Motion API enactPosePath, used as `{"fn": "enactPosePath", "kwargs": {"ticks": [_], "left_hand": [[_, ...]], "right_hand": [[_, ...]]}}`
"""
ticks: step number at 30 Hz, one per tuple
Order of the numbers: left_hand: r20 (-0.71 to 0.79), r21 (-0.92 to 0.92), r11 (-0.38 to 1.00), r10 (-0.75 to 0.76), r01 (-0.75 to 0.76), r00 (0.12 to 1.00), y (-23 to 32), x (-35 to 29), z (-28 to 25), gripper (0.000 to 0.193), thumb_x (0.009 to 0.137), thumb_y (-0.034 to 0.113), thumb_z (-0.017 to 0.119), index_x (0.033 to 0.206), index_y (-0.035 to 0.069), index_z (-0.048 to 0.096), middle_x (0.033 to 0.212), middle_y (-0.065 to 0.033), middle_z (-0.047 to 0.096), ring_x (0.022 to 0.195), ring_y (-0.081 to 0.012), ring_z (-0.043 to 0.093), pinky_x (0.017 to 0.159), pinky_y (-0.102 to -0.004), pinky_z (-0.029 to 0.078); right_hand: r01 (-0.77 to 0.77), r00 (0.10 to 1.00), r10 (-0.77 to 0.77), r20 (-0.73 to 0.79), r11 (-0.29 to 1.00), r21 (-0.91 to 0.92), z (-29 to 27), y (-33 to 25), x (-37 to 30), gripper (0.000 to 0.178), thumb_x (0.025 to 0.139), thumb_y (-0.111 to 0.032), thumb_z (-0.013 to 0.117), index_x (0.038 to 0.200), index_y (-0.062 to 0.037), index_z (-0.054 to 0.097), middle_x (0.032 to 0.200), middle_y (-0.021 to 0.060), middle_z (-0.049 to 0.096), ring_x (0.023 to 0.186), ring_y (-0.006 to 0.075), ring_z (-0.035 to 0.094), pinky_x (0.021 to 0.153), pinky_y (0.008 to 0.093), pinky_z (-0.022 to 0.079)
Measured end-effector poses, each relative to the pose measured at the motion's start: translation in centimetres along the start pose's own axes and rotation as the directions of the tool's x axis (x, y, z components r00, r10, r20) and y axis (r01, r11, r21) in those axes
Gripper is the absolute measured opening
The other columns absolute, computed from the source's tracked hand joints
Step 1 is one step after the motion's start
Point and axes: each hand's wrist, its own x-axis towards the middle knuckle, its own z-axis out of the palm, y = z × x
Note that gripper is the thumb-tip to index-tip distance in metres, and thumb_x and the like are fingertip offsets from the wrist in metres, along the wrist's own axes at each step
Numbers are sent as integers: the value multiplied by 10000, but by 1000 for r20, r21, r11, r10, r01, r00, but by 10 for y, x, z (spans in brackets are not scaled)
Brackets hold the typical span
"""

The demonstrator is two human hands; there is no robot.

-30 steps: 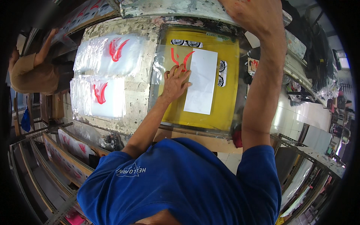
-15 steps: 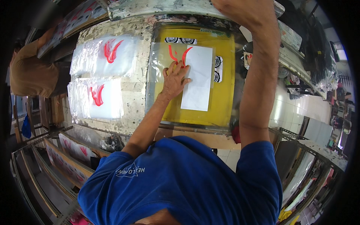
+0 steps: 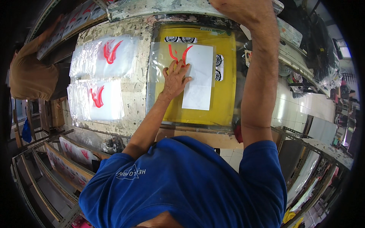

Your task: The person performs screen printing on sheets of plastic or paper by positioning a sheet on the press, lowering the screen, and using a squeegee to spread red ink across the mesh. They repeat this process for multiple items, removing each finished sheet and setting it aside.

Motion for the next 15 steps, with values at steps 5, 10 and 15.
{"fn": "enactPosePath", "kwargs": {"ticks": [5,10,15], "left_hand": [[-102,19,998,54,-52,993,1,6,-8,634,850,392,727,1387,111,541,1427,-134,465,1336,-347,362,1029,-581,263],[-437,-713,688,-285,-135,853,32,16,-84,955,755,433,829,1477,-2,383,1333,-114,551,1206,-287,512,990,-441,363],[-319,-939,281,-492,-199,810,42,-20,-136,1086,680,120,915,1524,-82,262,1310,-154,567,1174,-225,572,1015,-368,463]], "right_hand": [[31,1000,-31,-3,999,35,5,18,0,358,748,-181,683,1045,5,754,873,193,739,733,236,700,687,343,530],[73,997,-71,-28,996,47,15,22,-40,388,746,-204,722,1092,-28,744,872,168,730,722,254,695,667,342,525],[135,991,-134,28,989,-66,35,1,-126,425,767,-233,785,1188,-196,736,827,77,658,759,285,631,708,379,474]]}}
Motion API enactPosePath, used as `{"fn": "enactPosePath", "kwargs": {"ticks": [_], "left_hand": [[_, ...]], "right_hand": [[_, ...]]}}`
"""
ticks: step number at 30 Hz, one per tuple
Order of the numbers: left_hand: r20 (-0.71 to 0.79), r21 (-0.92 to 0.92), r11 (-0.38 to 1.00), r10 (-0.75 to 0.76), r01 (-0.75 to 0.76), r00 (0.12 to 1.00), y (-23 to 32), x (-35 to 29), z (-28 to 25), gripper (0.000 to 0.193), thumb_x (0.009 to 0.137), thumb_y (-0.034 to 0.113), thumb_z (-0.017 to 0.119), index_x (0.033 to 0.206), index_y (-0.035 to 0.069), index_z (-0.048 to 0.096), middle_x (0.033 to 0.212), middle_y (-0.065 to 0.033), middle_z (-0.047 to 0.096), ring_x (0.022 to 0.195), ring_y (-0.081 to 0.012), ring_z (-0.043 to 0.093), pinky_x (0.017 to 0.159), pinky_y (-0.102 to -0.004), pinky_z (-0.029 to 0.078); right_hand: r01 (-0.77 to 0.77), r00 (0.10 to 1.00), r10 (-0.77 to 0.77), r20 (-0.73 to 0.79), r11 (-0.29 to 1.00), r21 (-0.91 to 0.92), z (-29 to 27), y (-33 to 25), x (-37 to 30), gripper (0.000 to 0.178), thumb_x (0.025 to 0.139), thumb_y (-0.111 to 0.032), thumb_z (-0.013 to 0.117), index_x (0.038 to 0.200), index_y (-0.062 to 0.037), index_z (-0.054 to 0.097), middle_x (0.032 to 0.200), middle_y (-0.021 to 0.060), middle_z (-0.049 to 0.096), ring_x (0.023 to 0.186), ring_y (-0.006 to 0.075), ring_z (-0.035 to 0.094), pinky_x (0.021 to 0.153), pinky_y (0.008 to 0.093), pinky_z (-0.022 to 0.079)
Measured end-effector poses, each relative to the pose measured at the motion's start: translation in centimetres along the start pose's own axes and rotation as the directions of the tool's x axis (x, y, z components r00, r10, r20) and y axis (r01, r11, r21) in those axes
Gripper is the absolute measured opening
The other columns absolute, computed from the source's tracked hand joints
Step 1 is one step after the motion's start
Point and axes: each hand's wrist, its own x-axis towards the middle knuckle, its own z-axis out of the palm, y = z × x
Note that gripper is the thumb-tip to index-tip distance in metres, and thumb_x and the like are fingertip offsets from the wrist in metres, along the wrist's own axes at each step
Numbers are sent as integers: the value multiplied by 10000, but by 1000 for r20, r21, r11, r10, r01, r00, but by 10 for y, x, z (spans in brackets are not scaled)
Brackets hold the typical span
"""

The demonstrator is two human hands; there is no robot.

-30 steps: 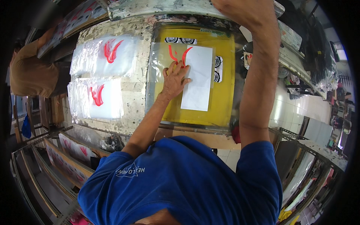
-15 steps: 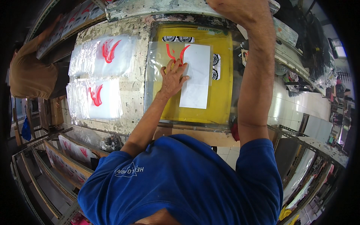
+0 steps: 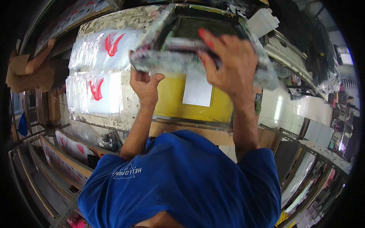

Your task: The person performs screen printing on sheets of plastic or paper by positioning a sheet on the press, lowering the screen, and using a squeegee to spread red ink across the mesh. They repeat this process for multiple items, removing each finished sheet and setting it aside.

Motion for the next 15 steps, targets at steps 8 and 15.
{"fn": "enactPosePath", "kwargs": {"ticks": [8,15], "left_hand": [[64,547,837,-69,23,996,-77,-79,-88,869,579,124,938,1348,-23,560,1318,-159,575,1204,-303,549,1027,-405,444],[150,882,445,50,-157,987,-84,-88,-98,755,531,247,922,1182,-31,662,1397,-195,489,1236,-388,446,1051,-493,344]], "right_hand": [[-279,907,198,371,943,181,87,7,-93,530,752,-213,797,1269,-212,680,901,77,665,862,283,625,806,388,437],[-243,828,220,515,970,-24,135,2,-132,681,683,-140,770,1337,-230,599,1101,60,568,1064,261,518,938,477,325]]}}
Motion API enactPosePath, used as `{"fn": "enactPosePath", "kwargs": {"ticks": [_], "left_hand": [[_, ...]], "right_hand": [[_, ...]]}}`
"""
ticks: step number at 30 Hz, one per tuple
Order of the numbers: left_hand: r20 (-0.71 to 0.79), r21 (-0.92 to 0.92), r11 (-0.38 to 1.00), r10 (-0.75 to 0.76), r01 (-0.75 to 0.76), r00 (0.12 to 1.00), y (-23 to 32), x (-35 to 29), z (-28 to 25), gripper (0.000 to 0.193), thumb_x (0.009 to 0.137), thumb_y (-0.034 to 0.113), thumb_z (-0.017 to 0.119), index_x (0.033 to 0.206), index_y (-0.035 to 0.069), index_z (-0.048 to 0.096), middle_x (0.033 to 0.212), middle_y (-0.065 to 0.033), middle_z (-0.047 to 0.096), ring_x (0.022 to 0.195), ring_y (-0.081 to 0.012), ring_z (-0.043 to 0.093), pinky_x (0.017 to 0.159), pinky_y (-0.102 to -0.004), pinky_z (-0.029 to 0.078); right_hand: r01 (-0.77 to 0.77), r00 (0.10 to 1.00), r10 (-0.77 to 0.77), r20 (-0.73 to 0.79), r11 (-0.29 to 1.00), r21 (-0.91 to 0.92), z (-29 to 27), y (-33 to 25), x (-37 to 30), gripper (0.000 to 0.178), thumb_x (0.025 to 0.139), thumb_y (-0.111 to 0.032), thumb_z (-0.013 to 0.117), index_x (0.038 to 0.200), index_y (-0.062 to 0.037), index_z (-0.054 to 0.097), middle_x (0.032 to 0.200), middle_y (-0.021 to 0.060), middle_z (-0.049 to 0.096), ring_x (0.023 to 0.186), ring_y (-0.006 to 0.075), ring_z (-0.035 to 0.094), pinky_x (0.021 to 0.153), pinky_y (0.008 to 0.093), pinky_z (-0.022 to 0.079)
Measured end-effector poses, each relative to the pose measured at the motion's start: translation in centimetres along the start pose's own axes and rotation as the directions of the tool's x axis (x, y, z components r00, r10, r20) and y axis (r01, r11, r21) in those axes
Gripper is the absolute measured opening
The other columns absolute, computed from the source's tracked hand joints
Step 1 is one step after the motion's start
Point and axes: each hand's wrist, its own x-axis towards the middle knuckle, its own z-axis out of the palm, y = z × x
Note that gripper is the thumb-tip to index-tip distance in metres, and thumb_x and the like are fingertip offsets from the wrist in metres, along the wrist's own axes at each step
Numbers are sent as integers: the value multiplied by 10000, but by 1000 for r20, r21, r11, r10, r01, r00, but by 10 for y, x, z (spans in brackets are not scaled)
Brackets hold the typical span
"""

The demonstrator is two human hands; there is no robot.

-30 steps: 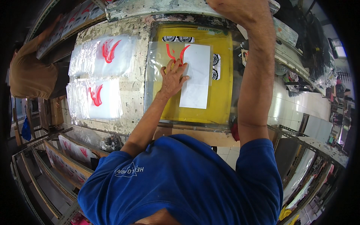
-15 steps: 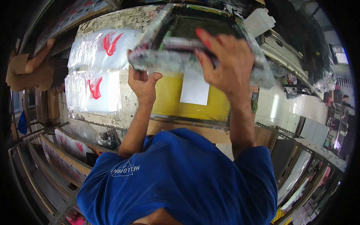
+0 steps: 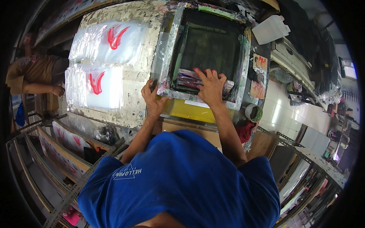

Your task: The person performs screen printing on sheets of plastic or paper by positioning a sheet on the press, lowering the screen, and using a squeegee to spread red ink across the mesh. They repeat this process for multiple items, removing each finished sheet and setting it aside.

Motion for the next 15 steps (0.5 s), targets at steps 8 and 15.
{"fn": "enactPosePath", "kwargs": {"ticks": [8,15], "left_hand": [[65,-16,999,-44,45,997,-2,-4,-2,699,568,218,894,1169,-53,662,1456,-222,423,1277,-404,395,1059,-498,326],[62,-29,998,-47,48,997,-6,-10,-4,703,625,234,866,1232,-32,631,1445,-224,430,1273,-402,406,1067,-497,317]], "right_hand": [[52,952,-68,-298,997,-61,19,70,110,705,622,-148,748,1308,-236,612,1130,49,568,1093,256,508,946,475,316],[147,925,-177,-336,983,-112,12,124,221,656,693,-202,756,1330,-252,610,1224,54,622,1153,285,542,945,481,325]]}}
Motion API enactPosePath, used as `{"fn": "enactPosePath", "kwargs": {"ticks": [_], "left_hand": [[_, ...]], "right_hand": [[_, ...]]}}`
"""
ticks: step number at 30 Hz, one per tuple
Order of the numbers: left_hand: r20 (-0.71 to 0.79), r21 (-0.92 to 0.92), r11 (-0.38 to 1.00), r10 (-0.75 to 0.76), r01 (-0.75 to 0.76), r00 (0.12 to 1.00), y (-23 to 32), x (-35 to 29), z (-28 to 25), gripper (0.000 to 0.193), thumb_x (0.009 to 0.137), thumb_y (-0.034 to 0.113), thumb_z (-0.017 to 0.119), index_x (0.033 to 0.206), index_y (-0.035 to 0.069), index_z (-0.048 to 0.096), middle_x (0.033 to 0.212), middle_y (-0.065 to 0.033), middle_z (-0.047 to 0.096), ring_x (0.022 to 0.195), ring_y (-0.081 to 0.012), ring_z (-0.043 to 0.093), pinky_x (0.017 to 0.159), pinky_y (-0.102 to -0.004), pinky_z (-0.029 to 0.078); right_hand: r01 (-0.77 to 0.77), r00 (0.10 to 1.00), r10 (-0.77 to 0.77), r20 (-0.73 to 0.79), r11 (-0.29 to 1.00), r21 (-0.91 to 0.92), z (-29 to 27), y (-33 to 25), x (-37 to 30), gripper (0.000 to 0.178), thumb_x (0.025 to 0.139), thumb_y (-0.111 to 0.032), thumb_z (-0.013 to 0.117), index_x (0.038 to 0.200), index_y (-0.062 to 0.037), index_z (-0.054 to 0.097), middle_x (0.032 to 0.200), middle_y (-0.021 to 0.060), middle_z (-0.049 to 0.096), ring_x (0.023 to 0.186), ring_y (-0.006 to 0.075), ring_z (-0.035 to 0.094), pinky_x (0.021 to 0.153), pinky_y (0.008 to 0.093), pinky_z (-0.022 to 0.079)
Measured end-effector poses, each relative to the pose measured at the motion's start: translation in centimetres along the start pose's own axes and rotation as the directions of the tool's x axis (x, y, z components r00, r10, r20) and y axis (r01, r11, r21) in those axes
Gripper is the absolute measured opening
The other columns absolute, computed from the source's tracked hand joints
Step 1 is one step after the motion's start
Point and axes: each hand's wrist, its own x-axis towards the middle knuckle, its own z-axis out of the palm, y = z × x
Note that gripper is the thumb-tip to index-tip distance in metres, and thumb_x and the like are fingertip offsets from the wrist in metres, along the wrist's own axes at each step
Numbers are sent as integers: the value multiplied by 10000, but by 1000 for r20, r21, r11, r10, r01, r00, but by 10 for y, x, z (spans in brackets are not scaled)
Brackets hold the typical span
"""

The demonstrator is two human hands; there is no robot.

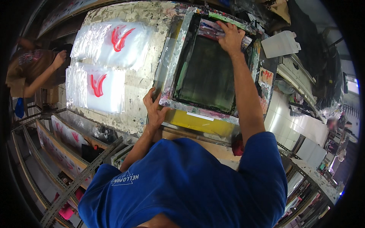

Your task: The person performs screen printing on sheets of plastic or paper by positioning a sheet on the press, lowering the screen, and using a squeegee to spread red ink across the mesh. They repeat this process for multiple items, removing each finished sheet and setting it aside.

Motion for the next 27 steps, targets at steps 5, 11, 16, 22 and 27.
{"fn": "enactPosePath", "kwargs": {"ticks": [5,11,16,22,27], "left_hand": [[0,-11,998,59,-59,998,-2,2,3,743,631,261,874,1270,-18,619,1339,-198,518,1239,-371,432,1049,-483,319],[-29,-139,990,-39,34,999,3,-2,5,783,647,271,887,1305,-39,598,1174,-192,554,1121,-341,473,1000,-445,345],[-156,-205,976,40,-72,987,23,15,-8,768,658,198,874,1310,-73,572,1205,-192,540,1105,-326,488,993,-408,384],[-403,-515,834,-34,-196,915,109,116,-36,740,736,180,852,1352,-67,526,1175,-172,547,1113,-275,512,990,-380,415],[-437,-679,687,-95,-259,894,110,195,-49,565,954,334,675,1354,-35,526,1149,-109,618,1031,-195,568,920,-348,441]], "right_hand": [[16,999,-18,30,999,44,14,51,42,525,760,-271,778,1276,-273,677,1293,86,666,1171,293,615,941,445,394],[-310,949,279,150,912,269,-46,16,27,522,765,-185,782,1274,-162,671,1202,139,700,1105,259,670,968,308,471],[-405,912,261,318,700,588,-146,-77,-63,591,750,-24,770,1294,-231,671,1200,152,696,1103,317,658,961,350,482],[-63,998,62,23,997,46,-283,-160,-66,535,718,-116,737,1249,-176,703,958,136,700,827,348,636,789,372,495],[117,980,-98,-173,987,108,-301,-130,-2,456,736,-171,614,1160,-42,724,858,176,721,690,241,664,655,336,519]]}}
